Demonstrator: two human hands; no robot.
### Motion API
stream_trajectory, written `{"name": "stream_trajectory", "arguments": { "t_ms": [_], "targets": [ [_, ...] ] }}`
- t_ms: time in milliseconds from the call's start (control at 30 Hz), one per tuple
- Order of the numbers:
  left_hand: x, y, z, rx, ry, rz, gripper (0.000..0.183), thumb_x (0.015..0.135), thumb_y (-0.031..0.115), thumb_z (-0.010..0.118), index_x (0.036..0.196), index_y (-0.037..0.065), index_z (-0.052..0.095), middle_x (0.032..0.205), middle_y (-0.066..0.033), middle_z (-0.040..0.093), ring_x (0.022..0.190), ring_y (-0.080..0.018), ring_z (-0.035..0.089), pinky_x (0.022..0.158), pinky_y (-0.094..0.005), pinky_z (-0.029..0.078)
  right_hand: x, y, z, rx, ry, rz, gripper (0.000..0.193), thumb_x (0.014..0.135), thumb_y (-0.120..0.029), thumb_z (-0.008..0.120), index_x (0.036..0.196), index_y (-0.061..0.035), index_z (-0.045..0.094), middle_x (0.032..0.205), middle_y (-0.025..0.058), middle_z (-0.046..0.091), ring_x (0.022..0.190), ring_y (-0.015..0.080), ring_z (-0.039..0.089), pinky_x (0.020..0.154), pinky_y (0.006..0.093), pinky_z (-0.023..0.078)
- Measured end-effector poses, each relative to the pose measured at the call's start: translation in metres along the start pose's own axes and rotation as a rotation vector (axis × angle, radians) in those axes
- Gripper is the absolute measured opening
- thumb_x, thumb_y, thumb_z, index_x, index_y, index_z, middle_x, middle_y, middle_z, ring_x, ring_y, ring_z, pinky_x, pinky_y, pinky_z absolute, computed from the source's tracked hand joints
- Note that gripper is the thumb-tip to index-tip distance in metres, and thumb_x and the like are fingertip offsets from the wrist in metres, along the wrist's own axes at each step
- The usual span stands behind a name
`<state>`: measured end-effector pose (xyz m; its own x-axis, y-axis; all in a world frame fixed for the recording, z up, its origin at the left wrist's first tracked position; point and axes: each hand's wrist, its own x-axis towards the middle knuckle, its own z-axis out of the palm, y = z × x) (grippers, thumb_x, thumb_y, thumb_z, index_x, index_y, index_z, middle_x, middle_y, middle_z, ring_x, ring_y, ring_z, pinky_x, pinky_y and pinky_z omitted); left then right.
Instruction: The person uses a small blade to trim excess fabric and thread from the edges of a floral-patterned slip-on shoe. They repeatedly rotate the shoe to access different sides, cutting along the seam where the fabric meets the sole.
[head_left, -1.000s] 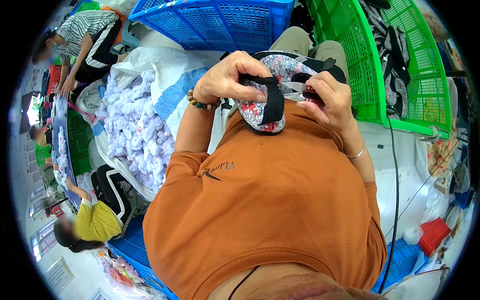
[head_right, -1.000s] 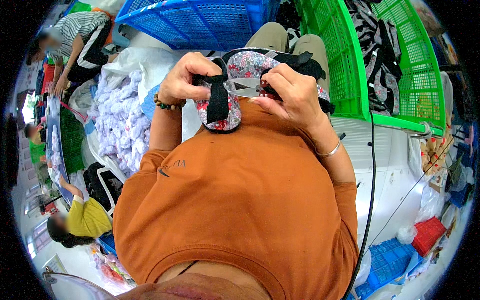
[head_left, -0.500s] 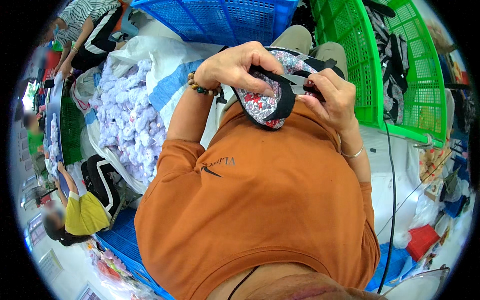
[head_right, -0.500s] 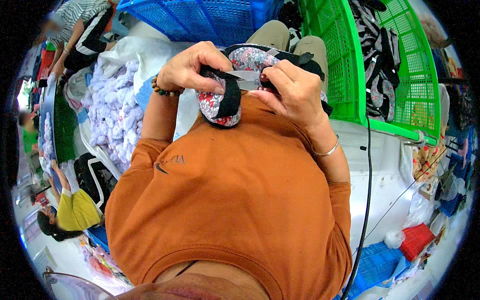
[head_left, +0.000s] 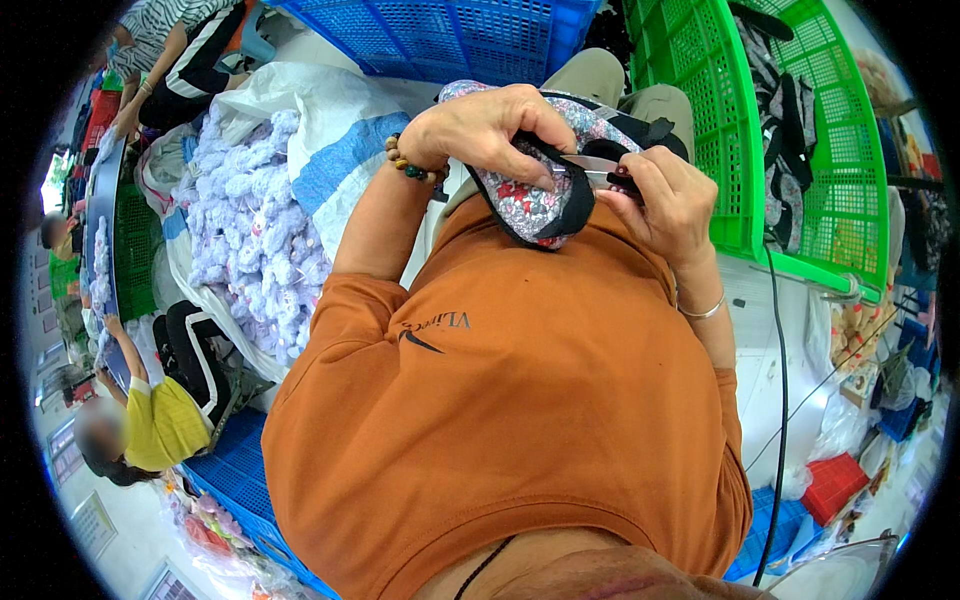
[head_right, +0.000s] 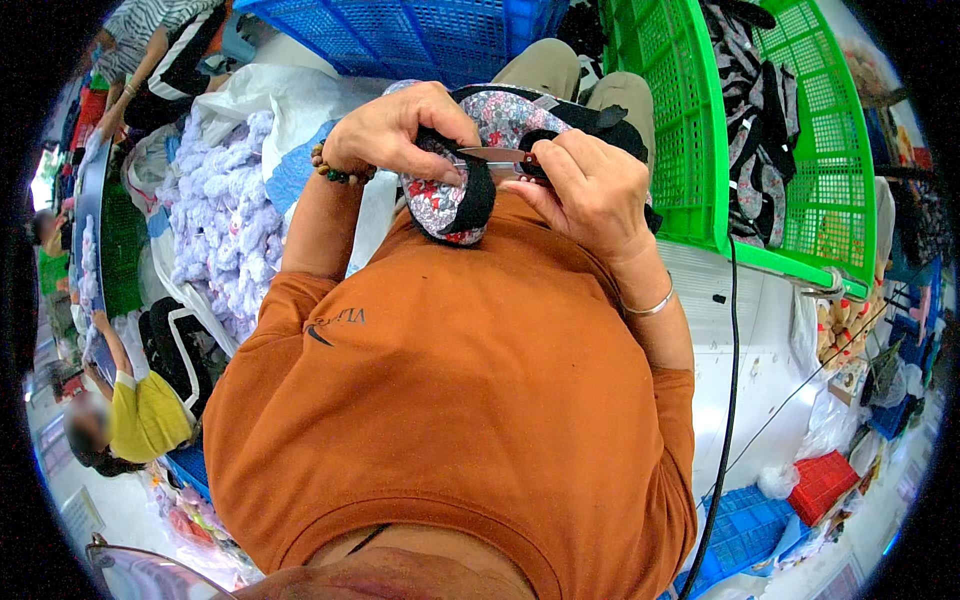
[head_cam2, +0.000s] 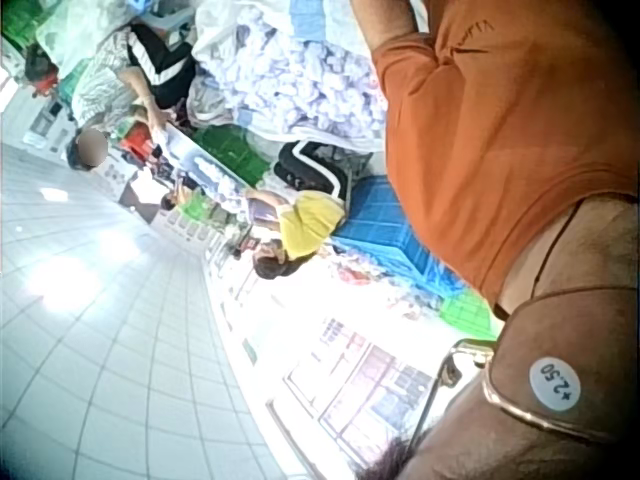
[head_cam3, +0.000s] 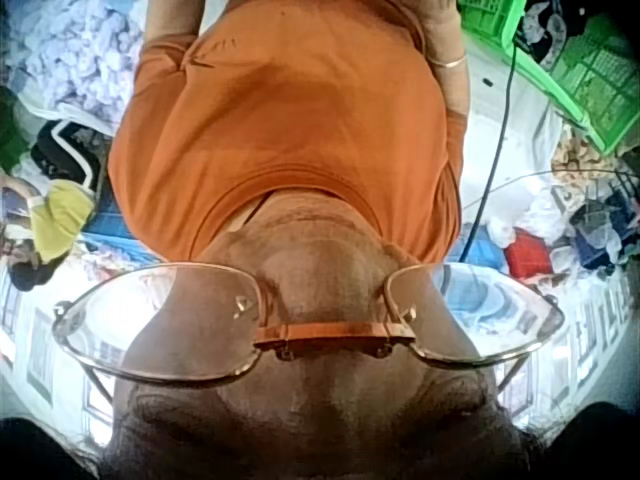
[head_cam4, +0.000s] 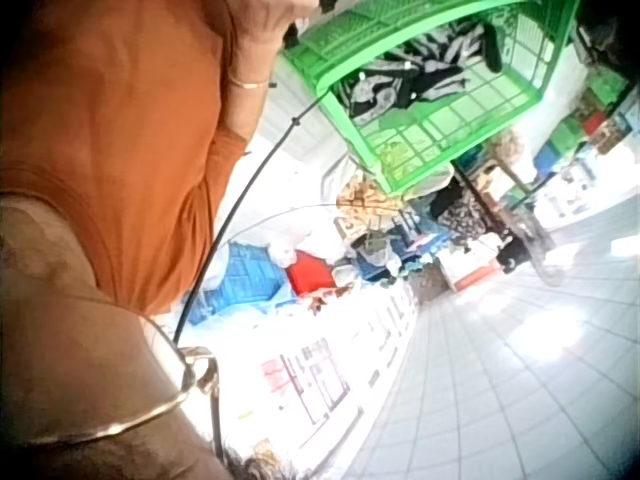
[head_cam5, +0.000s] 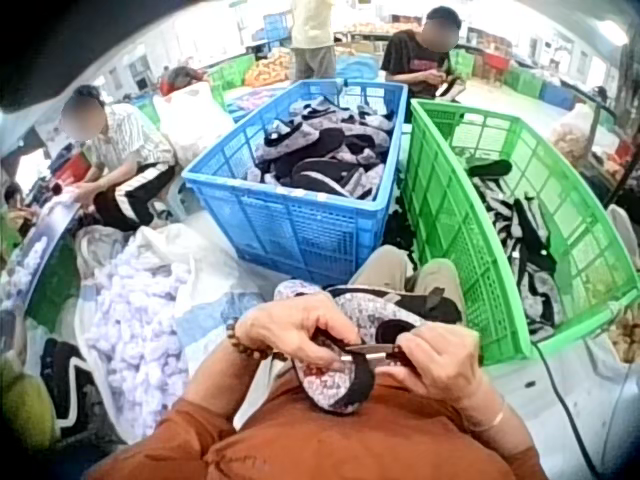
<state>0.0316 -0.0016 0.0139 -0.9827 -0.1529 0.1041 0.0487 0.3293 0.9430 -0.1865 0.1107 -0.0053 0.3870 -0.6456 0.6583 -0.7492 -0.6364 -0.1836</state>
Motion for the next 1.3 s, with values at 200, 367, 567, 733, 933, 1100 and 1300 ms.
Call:
{"name": "stream_trajectory", "arguments": {
  "t_ms": [200,367,567,733,933,1100,1300],
  "targets": [
    [0.001,0.000,0.002,-0.036,0.004,-0.008,0.022,0.072,0.010,0.070,0.088,-0.004,0.065,0.070,-0.0040,0.061,0.064,-0.0098,0.051,0.060,-0.0260,0.044,0.000,0.003,-0.001,-0.010,0.010,-0.051,0.033,0.070,-0.034,0.074,0.082,-0.0065,0.059,0.070,0.0052,0.055,0.057,0.0203,0.056,0.047,0.0291,0.044],
    [0.002,-0.001,0.000,-0.051,-0.006,-0.003,0.020,0.071,0.009,0.069,0.085,-0.004,0.064,0.069,-0.0050,0.061,0.062,-0.0105,0.053,0.058,-0.0258,0.043,0.005,0.005,0.001,0.036,0.014,-0.076,0.033,0.072,-0.033,0.074,0.082,-0.0054,0.058,0.067,0.0063,0.053,0.055,0.0214,0.053,0.047,0.0304,0.042],
    [0.004,-0.004,0.006,-0.054,0.028,0.035,0.018,0.069,0.009,0.070,0.079,-0.005,0.062,0.065,-0.0080,0.060,0.057,-0.0121,0.053,0.054,-0.0268,0.042,0.003,0.004,0.000,0.004,-0.007,-0.096,0.030,0.073,-0.033,0.072,0.079,-0.0072,0.057,0.065,0.0033,0.050,0.054,0.0185,0.052,0.046,0.0291,0.041],
    [0.004,0.000,0.003,-0.038,-0.001,-0.017,0.018,0.069,0.008,0.069,0.079,-0.005,0.062,0.064,-0.0067,0.058,0.058,-0.0104,0.052,0.054,-0.0267,0.041,0.003,0.002,-0.001,-0.049,-0.011,-0.099,0.028,0.073,-0.032,0.072,0.076,-0.0088,0.056,0.064,0.0019,0.048,0.054,0.0174,0.052,0.046,0.0283,0.041],
    [0.001,-0.008,0.003,-0.063,-0.014,-0.069,0.019,0.072,0.007,0.067,0.087,-0.003,0.063,0.069,-0.0016,0.057,0.063,-0.0076,0.048,0.058,-0.0257,0.042,-0.005,0.001,-0.003,0.068,-0.140,-0.123,0.028,0.074,-0.032,0.070,0.071,-0.0097,0.053,0.062,0.0031,0.045,0.053,0.0179,0.052,0.045,0.0299,0.040],
    [0.004,-0.005,0.008,-0.010,0.131,-0.033,0.019,0.074,0.007,0.066,0.089,-0.004,0.062,0.071,-0.0033,0.058,0.066,-0.0070,0.048,0.061,-0.0244,0.043,-0.015,0.008,-0.006,0.285,-0.099,0.108,0.022,0.077,-0.025,0.068,0.077,-0.0059,0.057,0.066,0.0062,0.050,0.053,0.0216,0.053,0.047,0.0316,0.041],
    [0.013,-0.020,0.018,-0.011,0.326,-0.110,0.025,0.071,0.013,0.072,0.088,-0.003,0.062,0.070,-0.0034,0.055,0.067,-0.0089,0.047,0.064,-0.0254,0.043,-0.010,0.003,-0.002,0.382,0.014,0.445,0.029,0.073,-0.023,0.075,0.083,-0.0012,0.060,0.069,0.0070,0.054,0.053,0.0198,0.051,0.048,0.0279,0.041]
  ]
}}
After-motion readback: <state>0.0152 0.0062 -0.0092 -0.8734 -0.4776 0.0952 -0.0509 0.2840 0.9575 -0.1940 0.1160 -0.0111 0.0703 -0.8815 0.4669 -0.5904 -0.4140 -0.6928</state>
